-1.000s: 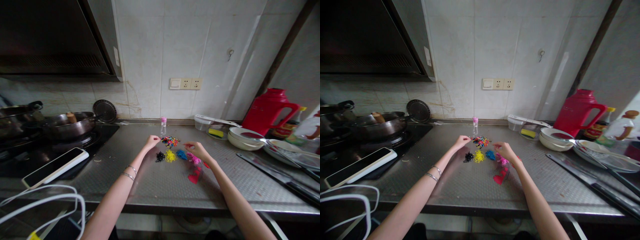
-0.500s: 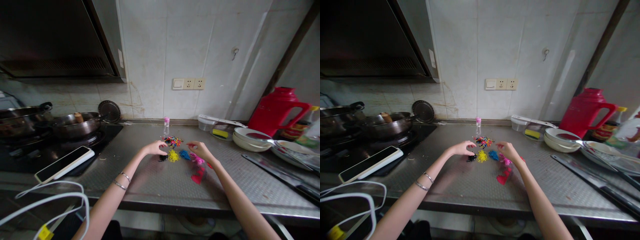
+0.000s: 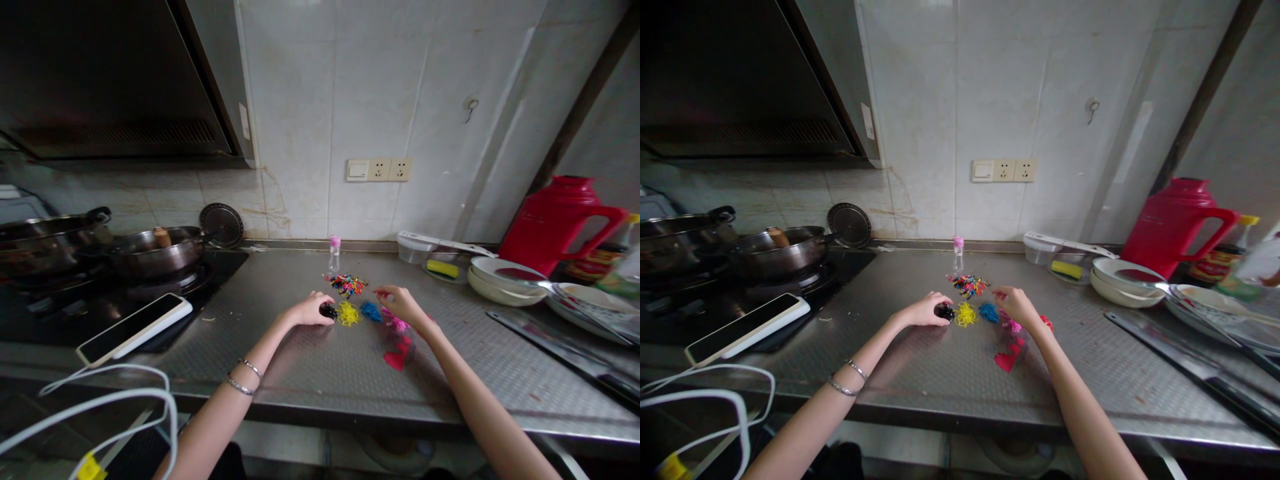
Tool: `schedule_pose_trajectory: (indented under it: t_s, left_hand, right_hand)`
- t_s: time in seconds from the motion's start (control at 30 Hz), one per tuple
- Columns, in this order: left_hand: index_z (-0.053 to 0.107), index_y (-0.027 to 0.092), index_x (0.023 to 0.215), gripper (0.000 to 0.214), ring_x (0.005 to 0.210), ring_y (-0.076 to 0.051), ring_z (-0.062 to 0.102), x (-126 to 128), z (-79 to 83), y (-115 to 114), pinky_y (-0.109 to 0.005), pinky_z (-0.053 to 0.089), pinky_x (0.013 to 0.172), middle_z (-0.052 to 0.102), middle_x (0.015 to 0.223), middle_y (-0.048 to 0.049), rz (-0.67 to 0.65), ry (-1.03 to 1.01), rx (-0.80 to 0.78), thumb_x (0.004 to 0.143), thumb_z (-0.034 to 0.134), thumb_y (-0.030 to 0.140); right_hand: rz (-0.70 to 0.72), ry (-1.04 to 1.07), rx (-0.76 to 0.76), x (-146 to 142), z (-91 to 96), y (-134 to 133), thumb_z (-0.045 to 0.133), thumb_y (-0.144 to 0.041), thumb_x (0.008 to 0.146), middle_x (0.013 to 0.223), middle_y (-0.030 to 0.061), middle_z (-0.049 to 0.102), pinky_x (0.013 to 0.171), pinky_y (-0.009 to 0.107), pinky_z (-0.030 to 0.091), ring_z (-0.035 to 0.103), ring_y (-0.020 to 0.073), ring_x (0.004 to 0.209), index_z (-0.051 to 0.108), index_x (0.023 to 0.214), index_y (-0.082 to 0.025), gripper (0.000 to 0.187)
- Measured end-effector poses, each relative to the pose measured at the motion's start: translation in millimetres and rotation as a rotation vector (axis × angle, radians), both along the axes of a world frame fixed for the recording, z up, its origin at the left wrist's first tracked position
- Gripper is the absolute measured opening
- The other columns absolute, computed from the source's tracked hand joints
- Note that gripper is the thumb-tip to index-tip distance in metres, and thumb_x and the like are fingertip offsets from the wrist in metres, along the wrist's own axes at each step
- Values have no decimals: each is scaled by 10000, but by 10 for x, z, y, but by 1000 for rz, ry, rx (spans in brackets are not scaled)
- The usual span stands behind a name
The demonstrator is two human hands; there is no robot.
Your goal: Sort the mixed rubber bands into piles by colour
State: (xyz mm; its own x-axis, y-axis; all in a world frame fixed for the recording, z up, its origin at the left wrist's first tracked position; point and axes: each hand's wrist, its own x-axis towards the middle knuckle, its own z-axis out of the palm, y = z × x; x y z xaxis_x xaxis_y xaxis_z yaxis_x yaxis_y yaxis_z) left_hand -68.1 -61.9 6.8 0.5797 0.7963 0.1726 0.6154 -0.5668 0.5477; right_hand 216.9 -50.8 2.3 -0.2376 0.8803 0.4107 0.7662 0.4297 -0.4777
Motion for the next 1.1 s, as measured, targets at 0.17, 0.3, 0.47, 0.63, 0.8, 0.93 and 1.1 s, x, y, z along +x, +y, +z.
schedule_pose_trajectory:
  t_s: [0.17,0.3,0.47,0.63,0.8,0.93,1.1]
  left_hand:
    - [594,202,1003,362,950,-190,490,2,13,22,-307,373,865,577,977,-61,86,-97,67,675,613,355]
    - [629,147,908,240,849,-168,542,16,-3,107,-280,406,808,619,921,-81,206,-224,87,718,551,272]
    - [652,132,824,190,768,-157,565,34,35,185,-269,432,751,655,841,-69,287,-292,50,696,528,200]
    - [663,129,789,186,748,-155,572,45,123,232,-264,436,734,666,811,-62,282,-293,31,673,521,161]
    - [673,125,772,192,724,-157,577,86,82,393,-261,435,712,668,785,-62,277,-270,37,669,515,164]
    - [678,123,751,191,681,-153,574,175,-18,585,-249,428,667,665,741,-56,257,-254,50,662,516,172]
    - [683,123,713,174,621,-146,558,302,-109,788,-242,413,630,657,678,-55,322,-214,82,667,532,197]
  right_hand:
    - [-55,-22,-37,-35,17,68,478,-251,730,837,49,679,702,243,442,608,172,765,673,932,-204,285]
    - [-102,-156,-82,-117,50,157,489,-276,729,854,55,679,652,220,423,610,178,782,675,923,-219,275]
    - [-137,-280,-127,-284,62,252,521,-346,724,778,42,677,571,202,383,608,171,719,681,876,-249,241]
    - [-168,-296,-155,-371,13,347,542,-380,713,776,32,670,538,196,368,608,169,710,687,838,-267,222]
    - [-209,-312,-152,-372,-12,373,520,-362,734,796,58,668,545,206,380,612,181,727,685,815,-246,217]
    - [-225,-344,-172,-389,16,348,500,-436,735,797,75,663,547,216,388,614,195,733,675,798,-220,285]
    - [-233,-406,-168,-435,46,330,470,-335,760,829,91,658,567,226,400,610,200,752,656,821,-206,235]
